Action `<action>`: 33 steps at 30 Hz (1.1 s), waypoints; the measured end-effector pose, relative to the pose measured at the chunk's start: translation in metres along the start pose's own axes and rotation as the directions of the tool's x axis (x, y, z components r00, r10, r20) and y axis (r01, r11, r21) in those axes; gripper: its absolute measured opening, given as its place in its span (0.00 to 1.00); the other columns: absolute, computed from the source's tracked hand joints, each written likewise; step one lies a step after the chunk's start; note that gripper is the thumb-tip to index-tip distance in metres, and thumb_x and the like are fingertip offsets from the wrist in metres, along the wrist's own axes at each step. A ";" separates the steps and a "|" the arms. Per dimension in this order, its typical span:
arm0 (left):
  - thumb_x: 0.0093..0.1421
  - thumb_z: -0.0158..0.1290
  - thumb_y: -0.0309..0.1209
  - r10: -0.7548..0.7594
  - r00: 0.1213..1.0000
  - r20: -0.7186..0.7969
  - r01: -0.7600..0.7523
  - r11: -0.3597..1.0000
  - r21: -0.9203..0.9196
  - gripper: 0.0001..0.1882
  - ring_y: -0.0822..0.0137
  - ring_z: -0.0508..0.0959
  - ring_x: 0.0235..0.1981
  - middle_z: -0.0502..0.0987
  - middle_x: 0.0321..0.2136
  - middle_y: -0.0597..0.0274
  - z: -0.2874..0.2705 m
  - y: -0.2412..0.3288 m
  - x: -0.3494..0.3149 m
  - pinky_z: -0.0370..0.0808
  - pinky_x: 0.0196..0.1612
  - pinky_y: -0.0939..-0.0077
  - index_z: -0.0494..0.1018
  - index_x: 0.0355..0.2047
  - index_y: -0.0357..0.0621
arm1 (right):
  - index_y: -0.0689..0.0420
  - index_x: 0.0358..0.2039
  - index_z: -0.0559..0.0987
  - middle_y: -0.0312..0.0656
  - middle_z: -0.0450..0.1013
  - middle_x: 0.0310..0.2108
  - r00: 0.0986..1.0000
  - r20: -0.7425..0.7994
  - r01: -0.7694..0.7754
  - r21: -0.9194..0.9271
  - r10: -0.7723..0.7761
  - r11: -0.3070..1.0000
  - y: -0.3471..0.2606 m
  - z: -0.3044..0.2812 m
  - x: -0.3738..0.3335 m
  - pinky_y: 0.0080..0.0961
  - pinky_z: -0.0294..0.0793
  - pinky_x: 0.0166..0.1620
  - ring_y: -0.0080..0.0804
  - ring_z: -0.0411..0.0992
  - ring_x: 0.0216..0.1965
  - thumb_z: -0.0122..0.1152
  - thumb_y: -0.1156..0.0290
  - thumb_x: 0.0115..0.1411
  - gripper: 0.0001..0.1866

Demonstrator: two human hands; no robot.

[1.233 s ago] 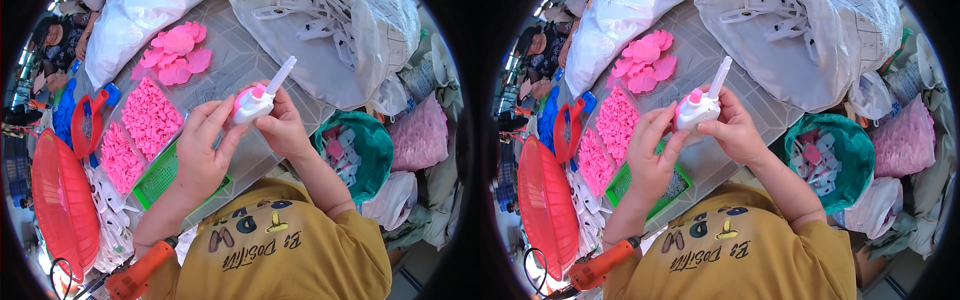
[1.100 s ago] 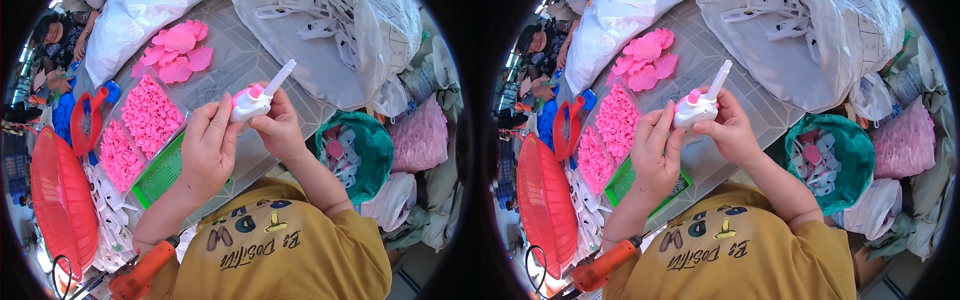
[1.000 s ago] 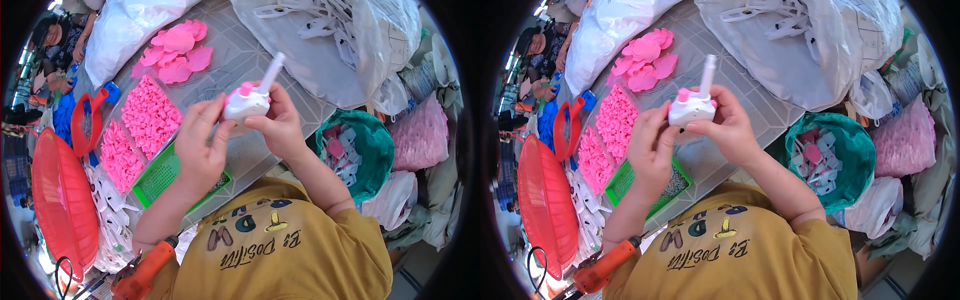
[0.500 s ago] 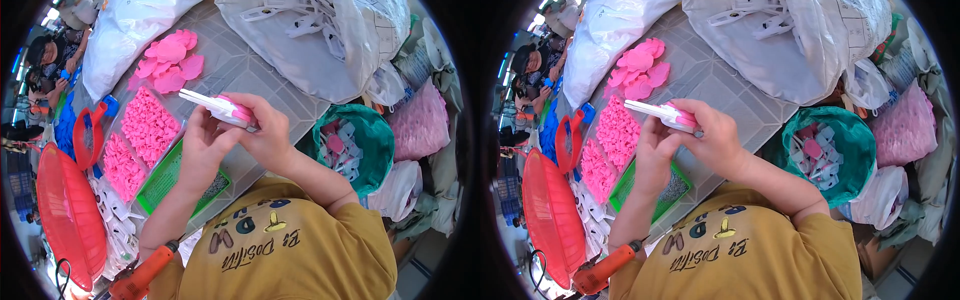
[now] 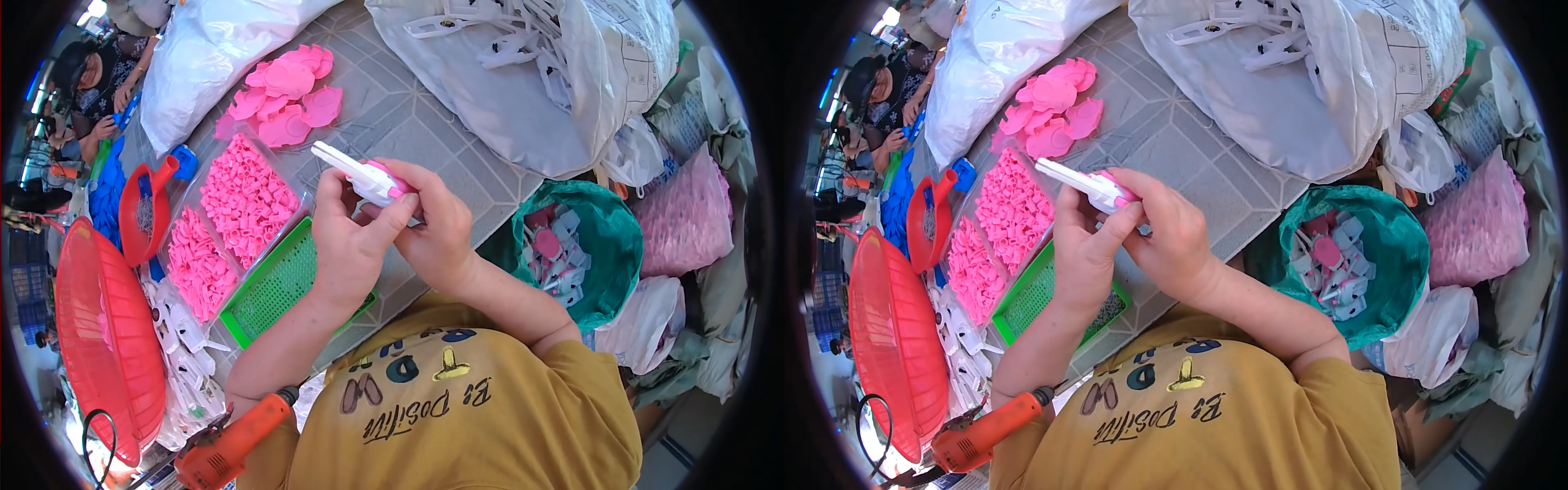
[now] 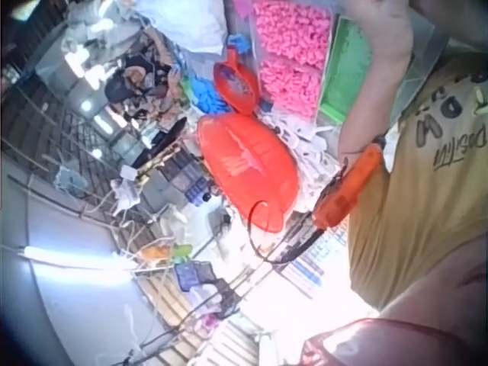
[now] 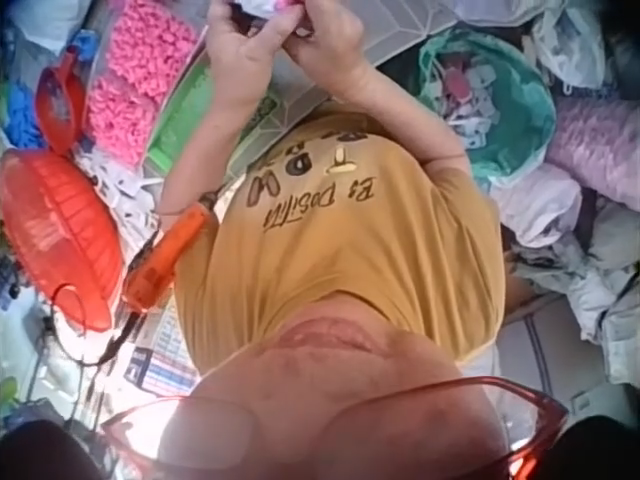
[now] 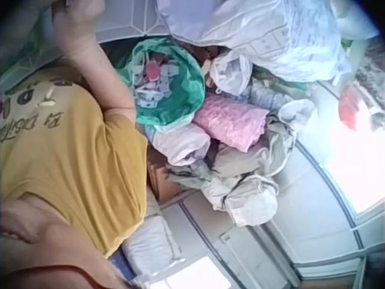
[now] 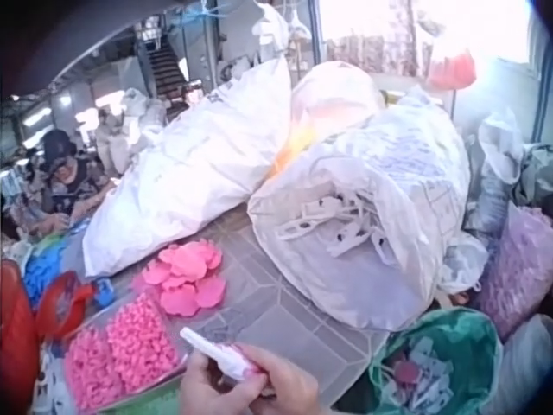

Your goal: Assembling toy walkie-talkies by inserting small metal pins and using a hot glue gun to secure components.

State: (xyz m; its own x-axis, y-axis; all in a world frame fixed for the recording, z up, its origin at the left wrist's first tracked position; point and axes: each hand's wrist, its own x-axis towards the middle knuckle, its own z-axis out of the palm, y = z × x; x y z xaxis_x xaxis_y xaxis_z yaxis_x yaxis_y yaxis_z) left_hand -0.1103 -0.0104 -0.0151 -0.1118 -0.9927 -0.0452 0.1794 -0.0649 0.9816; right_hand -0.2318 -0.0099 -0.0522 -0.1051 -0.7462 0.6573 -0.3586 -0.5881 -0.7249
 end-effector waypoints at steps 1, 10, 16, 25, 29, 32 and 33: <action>0.55 0.67 0.30 -0.027 1.000 0.002 0.026 0.999 0.027 0.29 0.69 0.76 0.46 0.73 0.45 0.58 0.000 0.001 0.000 0.76 0.48 0.72 0.64 0.52 0.39 | 0.58 0.51 0.75 0.48 0.78 0.42 1.000 0.005 -0.001 0.002 0.001 1.000 0.000 0.000 -0.001 0.31 0.80 0.38 0.45 0.80 0.38 0.68 0.83 0.47 0.27; 0.63 0.60 0.40 -0.068 0.994 0.085 0.039 0.954 0.298 0.23 0.66 0.77 0.46 0.78 0.42 0.60 -0.098 0.047 -0.017 0.74 0.51 0.72 0.73 0.51 0.35 | 0.63 0.58 0.65 0.43 0.74 0.47 0.528 0.514 -0.815 0.529 0.676 0.235 0.000 -0.014 -0.006 0.27 0.76 0.47 0.30 0.76 0.44 0.63 0.69 0.63 0.27; 0.63 0.52 0.57 0.272 0.962 0.031 -0.262 0.948 -0.183 0.28 0.70 0.66 0.23 0.67 0.23 0.68 -0.210 0.068 -0.123 0.69 0.41 0.64 0.75 0.46 0.43 | 0.64 0.57 0.68 0.47 0.76 0.45 0.445 0.651 -0.877 0.457 0.615 0.150 0.007 -0.006 -0.031 0.32 0.79 0.45 0.35 0.78 0.41 0.63 0.65 0.63 0.26; 0.47 0.70 0.56 0.185 0.978 -0.097 -0.146 0.937 0.318 0.51 0.58 0.75 0.42 0.67 0.51 0.45 -0.224 0.073 -0.226 0.74 0.41 0.63 0.62 0.65 0.46 | 0.63 0.57 0.69 0.47 0.77 0.44 0.381 0.618 -0.913 0.369 0.688 0.174 0.004 0.012 -0.049 0.29 0.79 0.42 0.33 0.78 0.39 0.62 0.64 0.64 0.25; 0.51 0.64 0.61 0.420 0.893 -0.162 -0.361 0.884 0.297 0.48 0.62 0.77 0.34 0.76 0.34 0.55 -0.188 0.056 -0.181 0.73 0.50 0.55 0.66 0.59 0.34 | 0.63 0.58 0.69 0.44 0.77 0.43 0.331 0.659 -0.932 0.338 0.676 0.128 0.011 0.009 -0.045 0.27 0.79 0.41 0.29 0.77 0.40 0.64 0.65 0.63 0.26; 0.54 0.58 0.48 0.571 0.812 -0.120 -0.565 0.821 0.083 0.36 0.62 0.75 0.30 0.74 0.26 0.60 -0.163 0.031 -0.131 0.70 0.52 0.52 0.68 0.55 0.35 | 0.64 0.58 0.69 0.41 0.76 0.44 0.311 0.676 -0.937 0.335 0.668 0.097 0.015 0.011 -0.044 0.26 0.78 0.40 0.26 0.77 0.40 0.66 0.67 0.62 0.28; 0.52 0.57 0.41 0.540 0.838 -0.084 -0.537 0.842 0.052 0.31 0.62 0.74 0.30 0.74 0.26 0.60 -0.159 0.027 -0.121 0.70 0.50 0.55 0.68 0.52 0.33 | 0.64 0.58 0.69 0.41 0.76 0.43 0.322 0.672 -0.935 0.338 0.667 0.110 0.014 0.012 -0.044 0.26 0.78 0.39 0.26 0.77 0.39 0.66 0.67 0.61 0.27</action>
State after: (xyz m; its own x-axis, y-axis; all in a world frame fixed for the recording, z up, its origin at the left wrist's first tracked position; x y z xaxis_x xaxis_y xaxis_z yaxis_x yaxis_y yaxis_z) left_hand 0.0637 0.0919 -0.0128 0.0856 -0.8751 0.4764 0.1601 0.4840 0.8603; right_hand -0.2211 0.0106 -0.0935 0.3503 -0.8419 -0.4105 0.3720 0.5273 -0.7639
